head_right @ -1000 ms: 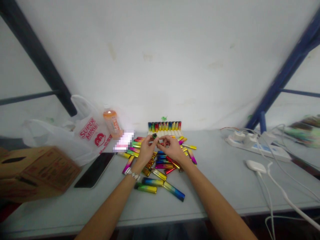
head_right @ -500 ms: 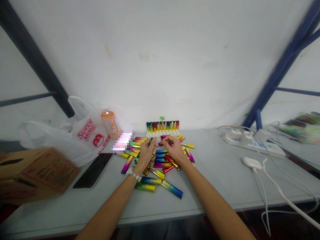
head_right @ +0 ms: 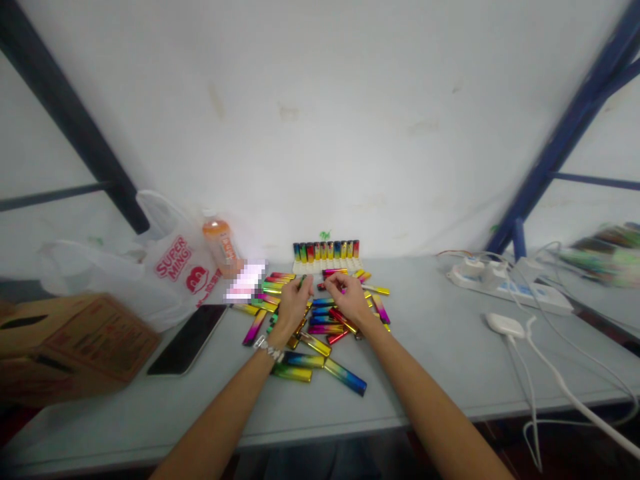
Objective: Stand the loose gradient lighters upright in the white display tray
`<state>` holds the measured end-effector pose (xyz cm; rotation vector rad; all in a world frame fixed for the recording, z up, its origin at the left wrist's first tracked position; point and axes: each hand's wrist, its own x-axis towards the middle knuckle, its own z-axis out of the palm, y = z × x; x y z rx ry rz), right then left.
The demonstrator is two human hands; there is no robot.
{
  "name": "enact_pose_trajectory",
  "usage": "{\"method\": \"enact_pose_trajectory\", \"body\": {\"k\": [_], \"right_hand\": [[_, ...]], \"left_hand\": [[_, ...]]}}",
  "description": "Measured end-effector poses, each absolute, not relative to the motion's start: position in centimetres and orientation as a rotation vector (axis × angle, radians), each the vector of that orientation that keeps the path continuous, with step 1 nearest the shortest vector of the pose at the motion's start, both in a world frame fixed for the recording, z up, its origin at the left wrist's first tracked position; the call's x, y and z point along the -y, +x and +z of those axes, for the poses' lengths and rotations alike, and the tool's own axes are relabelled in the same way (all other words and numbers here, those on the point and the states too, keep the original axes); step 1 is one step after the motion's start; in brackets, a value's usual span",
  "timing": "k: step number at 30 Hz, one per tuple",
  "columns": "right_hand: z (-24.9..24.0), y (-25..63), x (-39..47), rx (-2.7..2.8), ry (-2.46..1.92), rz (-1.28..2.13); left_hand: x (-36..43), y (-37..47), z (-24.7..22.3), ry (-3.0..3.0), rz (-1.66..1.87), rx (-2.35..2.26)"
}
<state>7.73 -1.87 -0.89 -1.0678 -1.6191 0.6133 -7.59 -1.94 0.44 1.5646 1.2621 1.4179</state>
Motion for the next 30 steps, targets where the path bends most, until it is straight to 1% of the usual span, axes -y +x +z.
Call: {"method": "enact_pose_trajectory", "body": {"k": [4, 8, 11, 13, 16, 18, 24, 27, 28, 30], "right_hand": [[-0.7, 7.6, 2.0, 1.611, -1.084, 0.618], [-0.3, 7.3, 2.3, 1.599, -1.066, 0.642], [0.1, 7.0, 2.4, 1.595, -0.988, 0.698], [0.5, 6.9, 2.4, 1.643, -0.922, 0.746], [1.4, 7.0, 2.4, 1.766, -0.852, 0.808], [2.0, 7.2, 2.3, 1.823, -0.842, 0.856], [3.0, 7.1, 2.2, 1.873, -0.838, 0.956], [2.9, 6.9, 1.1, 1.745, -0.834, 1.058], [2.8, 6.9, 0.5, 1.683, -0.846, 1.054], [2.7, 6.9, -1.4, 1.572, -0.902, 0.935]], "left_hand": [[1.7, -7.6, 0.2, 1.636, 1.357, -1.373], [1.7, -7.7, 0.5, 1.668, 1.357, -1.368], [2.0, -7.6, 0.7, 1.648, 1.374, -1.233], [2.1, -7.7, 0.5, 1.501, 1.334, -1.088], [1.7, -8.0, 0.0, 1.242, 1.159, -0.89], [1.3, -8.4, -0.2, 1.169, 1.049, -0.803], [0.6, -9.1, 0.0, 1.153, 0.895, -0.732], [0.4, -9.1, 0.0, 1.19, 0.996, -0.811], [0.2, -9.1, -0.1, 1.205, 1.094, -0.886], [-0.1, -9.3, -0.2, 1.269, 1.329, -1.098]]}}
